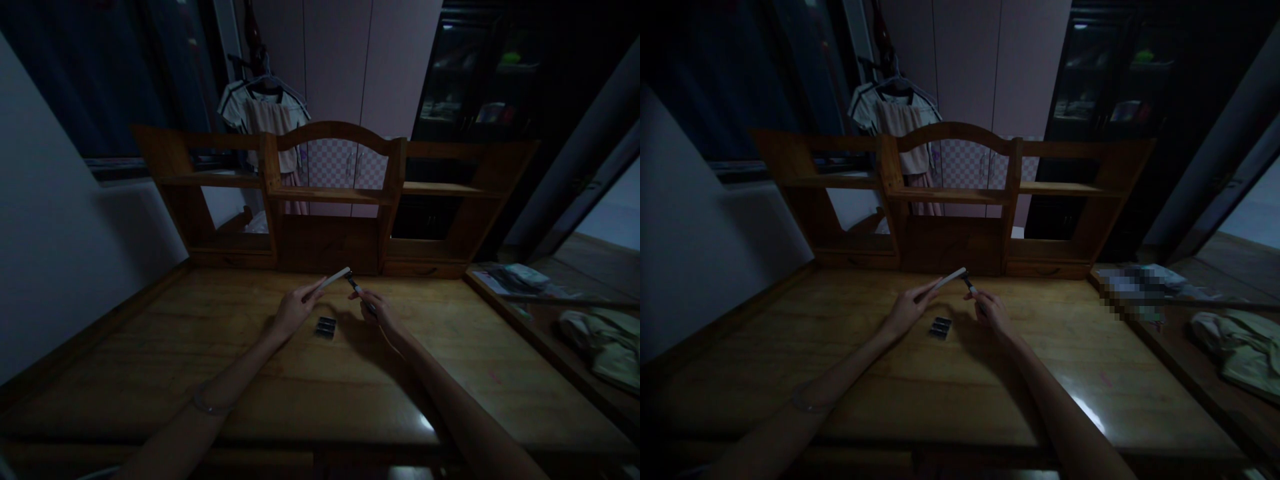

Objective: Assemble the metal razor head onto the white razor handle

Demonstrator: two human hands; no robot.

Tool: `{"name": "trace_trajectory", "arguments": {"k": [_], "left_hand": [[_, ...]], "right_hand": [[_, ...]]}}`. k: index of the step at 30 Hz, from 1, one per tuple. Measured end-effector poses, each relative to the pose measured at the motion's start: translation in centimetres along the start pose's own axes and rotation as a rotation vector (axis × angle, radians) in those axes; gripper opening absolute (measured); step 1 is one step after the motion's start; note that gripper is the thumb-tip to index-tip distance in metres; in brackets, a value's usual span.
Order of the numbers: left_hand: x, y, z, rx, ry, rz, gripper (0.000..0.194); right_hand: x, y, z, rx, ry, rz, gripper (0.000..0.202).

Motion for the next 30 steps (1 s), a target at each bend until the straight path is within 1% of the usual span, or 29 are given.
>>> {"name": "trace_trajectory", "arguments": {"k": [3, 7, 12, 15, 19, 23, 30], "left_hand": [[0.0, -0.1, 0.1, -0.014, -0.012, -0.011, 0.039], [0.0, -0.1, 0.1, -0.013, 0.003, -0.022, 0.039], [0.1, 0.6, 0.6, -0.02, -0.053, 0.023, 0.039], [0.1, 0.0, 0.7, -0.04, -0.034, -0.013, 0.039], [-0.1, -0.8, 0.2, -0.05, 0.009, -0.038, 0.038], [-0.1, -0.7, 0.1, -0.037, -0.012, -0.018, 0.036], [-0.1, -0.3, 0.2, -0.021, 0.008, -0.005, 0.038]], "right_hand": [[0.0, 0.0, 0.1, -0.005, -0.011, 0.01, 0.038], [0.1, 0.1, 0.1, 0.002, -0.01, 0.013, 0.038], [-0.2, 0.9, -0.2, 0.005, -0.008, 0.009, 0.038], [-0.5, 1.2, -0.4, 0.015, -0.018, 0.008, 0.037], [-0.5, 1.1, -0.4, 0.014, -0.015, 0.01, 0.036], [-0.3, 0.9, -0.2, 0.006, -0.022, 0.0, 0.036], [-0.3, 0.7, -0.2, -0.001, -0.023, 0.001, 0.037]]}}
Point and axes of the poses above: each hand's wrist, its own x-axis towards the middle knuckle, its own z-axis out of the back of the hand, y = z × x, the point moved 5 cm from there along x, towards the middle knuckle, and after that the axes turned 4 degrees about y, right-handed, at the moved point
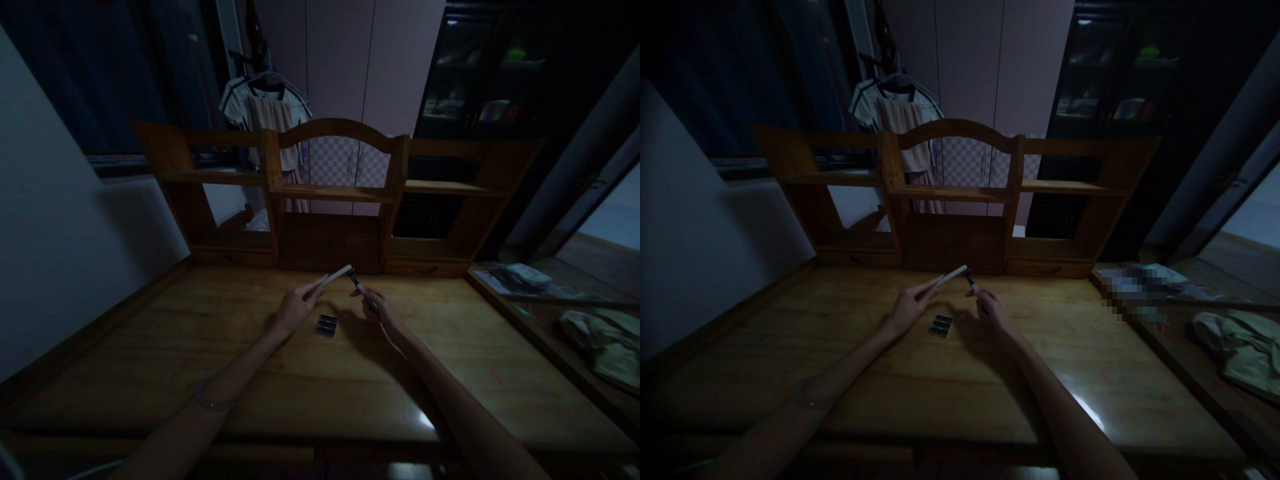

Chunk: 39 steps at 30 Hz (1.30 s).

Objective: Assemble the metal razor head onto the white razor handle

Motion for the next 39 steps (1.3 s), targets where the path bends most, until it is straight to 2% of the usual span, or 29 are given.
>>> {"name": "trace_trajectory", "arguments": {"k": [15, 23, 29, 35, 39], "left_hand": [[0.0, -0.1, 0.0, -0.025, 0.0, -0.018, 0.039], [0.1, 0.6, 0.3, 0.026, -0.047, 0.007, 0.04], [0.0, 0.1, 0.1, 0.073, -0.005, -0.007, 0.039], [-0.1, -0.4, 0.2, 0.091, -0.017, -0.031, 0.038], [0.1, 0.1, 0.5, 0.099, -0.05, -0.007, 0.038]], "right_hand": [[-0.3, 0.7, -0.3, -0.014, -0.006, 0.009, 0.039], [-0.4, 0.7, -0.1, -0.061, -0.027, 0.017, 0.04], [-0.4, 0.6, 0.0, -0.089, -0.033, 0.041, 0.037], [-0.6, 1.1, -0.4, -0.093, -0.029, 0.049, 0.038], [-0.9, 1.5, -0.5, -0.091, -0.03, 0.058, 0.037]]}}
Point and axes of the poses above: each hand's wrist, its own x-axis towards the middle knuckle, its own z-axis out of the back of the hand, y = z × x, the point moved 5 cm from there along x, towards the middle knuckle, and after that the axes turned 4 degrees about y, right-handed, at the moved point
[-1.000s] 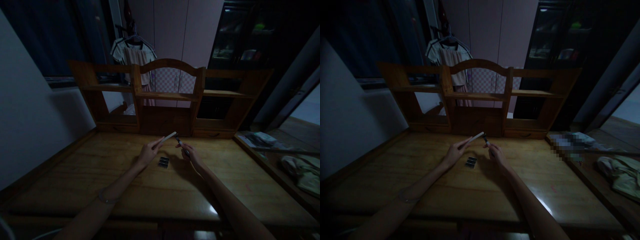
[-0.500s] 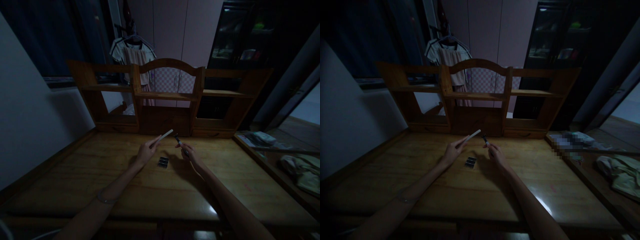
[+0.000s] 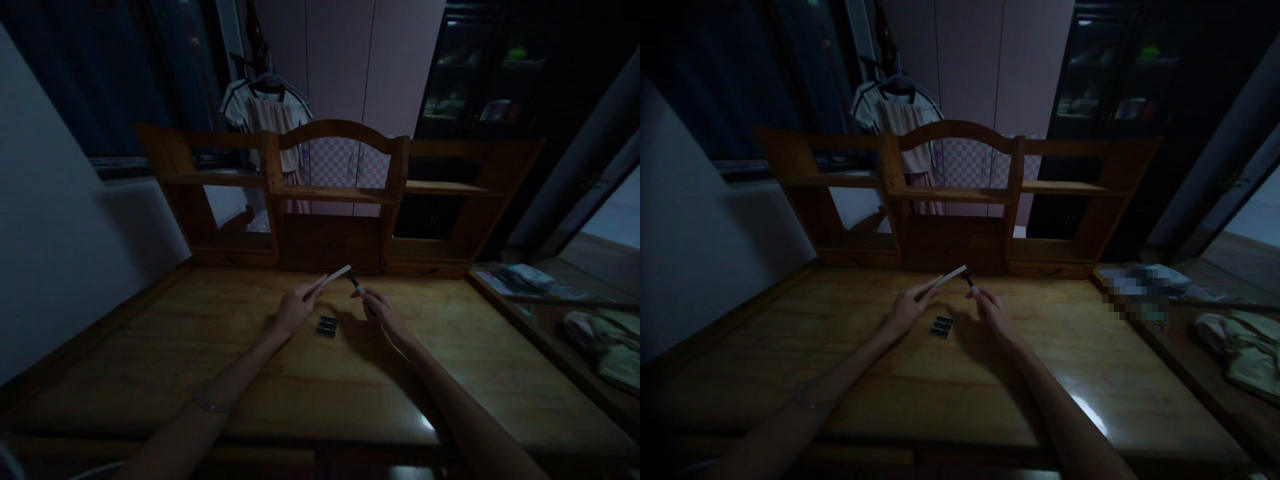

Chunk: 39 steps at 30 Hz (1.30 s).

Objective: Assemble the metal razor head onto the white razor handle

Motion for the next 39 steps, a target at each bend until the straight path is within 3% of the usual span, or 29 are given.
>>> {"name": "trace_trajectory", "arguments": {"k": [3, 18, 26, 31, 35, 39], "left_hand": [[0.09, 0.17, 0.33, -0.023, -0.039, -0.003, 0.038], [-0.1, -0.62, -0.02, -0.016, 0.031, -0.052, 0.038], [-0.06, -0.48, -0.03, -0.001, 0.016, -0.08, 0.037], [0.11, -0.13, 0.53, -0.008, -0.054, -0.044, 0.037], [0.07, -0.52, 0.11, -0.042, 0.012, -0.093, 0.038], [0.1, -0.11, 0.0, -0.026, 0.005, -0.033, 0.037]], "right_hand": [[0.02, -0.07, 0.1, -0.014, 0.003, -0.006, 0.037], [0.02, 0.0, 0.1, -0.032, -0.01, 0.002, 0.038], [0.13, -0.17, 0.09, -0.014, 0.007, 0.007, 0.039], [-0.1, 0.25, 0.08, -0.03, 0.016, 0.011, 0.037], [-0.06, 0.1, 0.11, -0.042, 0.005, -0.004, 0.037], [-0.05, 0.03, 0.1, -0.046, -0.004, 0.006, 0.038]]}}
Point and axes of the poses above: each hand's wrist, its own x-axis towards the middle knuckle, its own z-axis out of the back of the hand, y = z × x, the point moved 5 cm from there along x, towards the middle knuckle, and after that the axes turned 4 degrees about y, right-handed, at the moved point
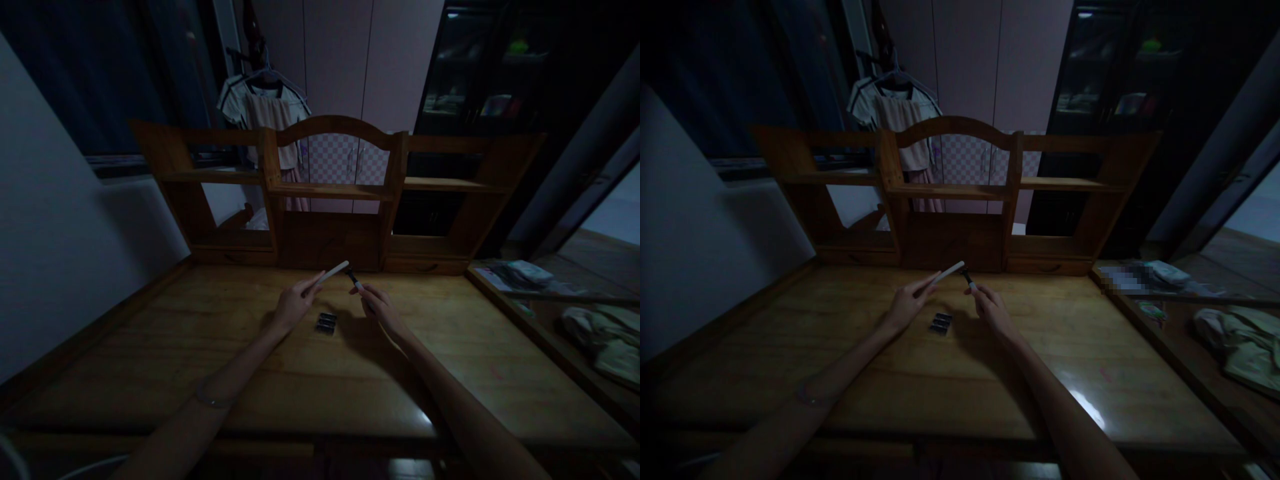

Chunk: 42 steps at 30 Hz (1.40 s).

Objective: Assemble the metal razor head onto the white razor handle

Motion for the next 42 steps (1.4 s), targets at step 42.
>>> {"name": "trace_trajectory", "arguments": {"k": [42], "left_hand": [[0.0, -0.9, 0.2, -0.041, 0.028, -0.029, 0.038]], "right_hand": [[-0.1, 0.6, -0.3, 0.017, 0.017, -0.003, 0.039]]}}
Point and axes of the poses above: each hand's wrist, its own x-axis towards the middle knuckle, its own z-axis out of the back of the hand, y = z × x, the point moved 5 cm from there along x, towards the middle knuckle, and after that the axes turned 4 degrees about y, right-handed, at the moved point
